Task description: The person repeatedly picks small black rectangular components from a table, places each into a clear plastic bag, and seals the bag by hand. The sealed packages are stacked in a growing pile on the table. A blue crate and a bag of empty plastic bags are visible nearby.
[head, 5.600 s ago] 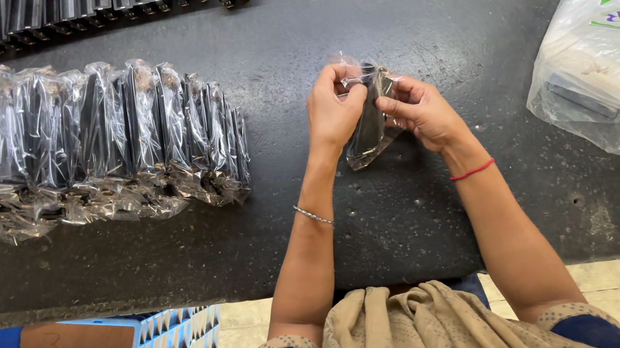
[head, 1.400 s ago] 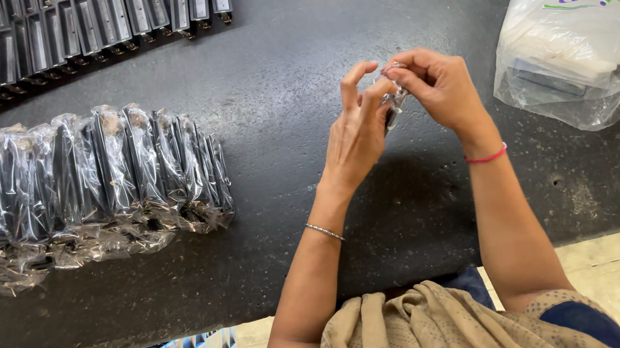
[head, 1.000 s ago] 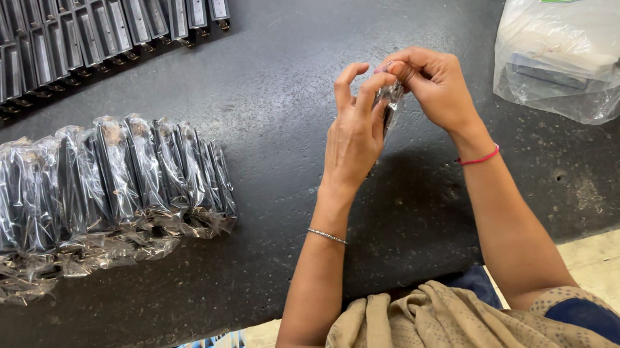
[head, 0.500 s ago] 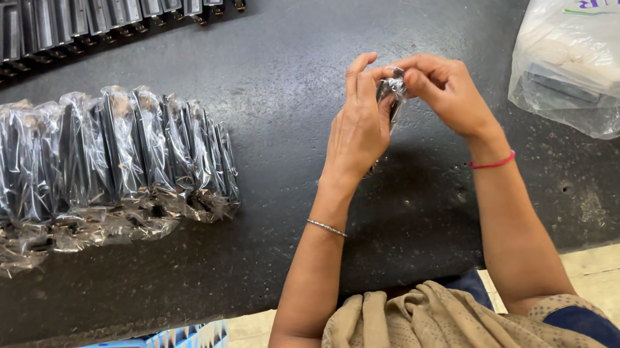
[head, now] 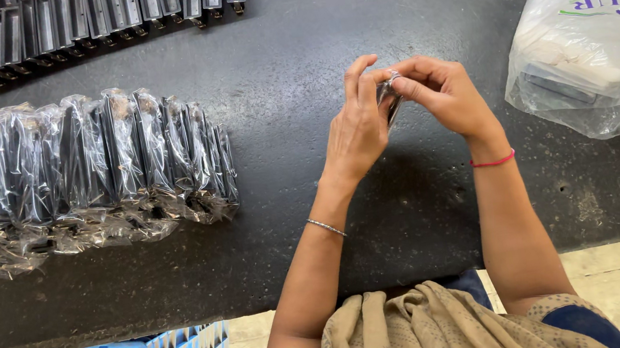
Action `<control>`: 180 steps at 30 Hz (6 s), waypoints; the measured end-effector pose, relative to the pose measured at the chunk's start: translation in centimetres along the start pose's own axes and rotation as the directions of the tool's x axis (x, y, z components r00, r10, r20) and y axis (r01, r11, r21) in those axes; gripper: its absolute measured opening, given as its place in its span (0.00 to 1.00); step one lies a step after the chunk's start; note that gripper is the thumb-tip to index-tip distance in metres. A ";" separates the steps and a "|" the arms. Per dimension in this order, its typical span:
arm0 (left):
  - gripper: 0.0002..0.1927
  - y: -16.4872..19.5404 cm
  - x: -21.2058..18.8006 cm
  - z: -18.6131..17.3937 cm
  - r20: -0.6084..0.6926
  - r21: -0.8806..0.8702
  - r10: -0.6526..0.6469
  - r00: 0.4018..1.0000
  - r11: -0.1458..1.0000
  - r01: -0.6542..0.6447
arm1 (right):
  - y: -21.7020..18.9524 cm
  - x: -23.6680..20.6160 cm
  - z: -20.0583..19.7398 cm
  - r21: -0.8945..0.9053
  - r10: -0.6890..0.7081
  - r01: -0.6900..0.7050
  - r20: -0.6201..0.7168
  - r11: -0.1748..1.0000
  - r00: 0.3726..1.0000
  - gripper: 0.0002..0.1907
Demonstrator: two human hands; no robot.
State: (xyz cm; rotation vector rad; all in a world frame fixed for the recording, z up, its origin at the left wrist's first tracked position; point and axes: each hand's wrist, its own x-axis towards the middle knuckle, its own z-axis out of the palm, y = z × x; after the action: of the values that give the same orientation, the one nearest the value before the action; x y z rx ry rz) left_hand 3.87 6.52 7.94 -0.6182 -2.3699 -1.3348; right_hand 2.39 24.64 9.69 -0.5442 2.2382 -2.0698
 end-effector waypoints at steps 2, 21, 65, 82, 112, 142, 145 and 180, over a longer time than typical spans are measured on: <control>0.19 -0.1 0.0 0.3 -0.029 -0.024 0.033 0.999 0.999 -0.034 | 0.1 -0.1 -0.4 0.002 -0.013 0.013 -0.010 1.000 1.000 0.11; 0.18 0.3 0.0 0.0 -0.034 0.004 0.009 0.999 1.000 -0.009 | 1.0 0.2 0.1 -0.071 -0.022 0.013 -0.135 0.997 0.991 0.09; 0.19 -0.5 0.3 -0.2 -0.043 -0.009 0.024 0.999 1.000 -0.024 | 1.1 0.5 0.6 -0.160 -0.044 0.016 -0.173 0.987 0.984 0.09; 0.18 -0.4 0.0 0.0 -0.090 -0.065 0.057 0.994 0.996 -0.063 | 0.8 -0.2 -0.2 -0.112 -0.031 0.023 -0.075 0.993 0.997 0.05; 0.38 -7.2 -2.5 -30.7 -0.698 0.620 0.000 0.716 0.501 0.604 | -0.7 -0.2 2.7 -0.260 -0.102 0.098 -0.003 0.961 0.995 0.17; 0.21 -1.3 -1.1 -0.7 -0.035 -0.034 -0.028 0.999 0.999 0.027 | 0.1 -14.6 -0.3 -0.550 -0.095 -0.212 -0.476 0.808 0.874 0.09; 0.19 -2.8 -0.6 4.9 0.166 -0.401 -0.187 0.968 0.884 0.239 | 1.2 -16.3 -2.9 -0.681 -0.270 -0.256 -0.566 0.686 0.779 0.11; 0.11 2.5 -2.3 9.3 -0.005 -0.132 0.194 0.981 0.972 -0.194 | 9.2 -9.7 -20.1 -0.834 -0.501 -0.430 -0.551 0.346 0.667 0.10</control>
State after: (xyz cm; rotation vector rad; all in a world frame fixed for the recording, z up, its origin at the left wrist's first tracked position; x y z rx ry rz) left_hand 6.32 15.28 4.01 -0.8701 -2.1745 -1.4098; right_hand 4.08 47.03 0.89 0.5003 3.8800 -0.5810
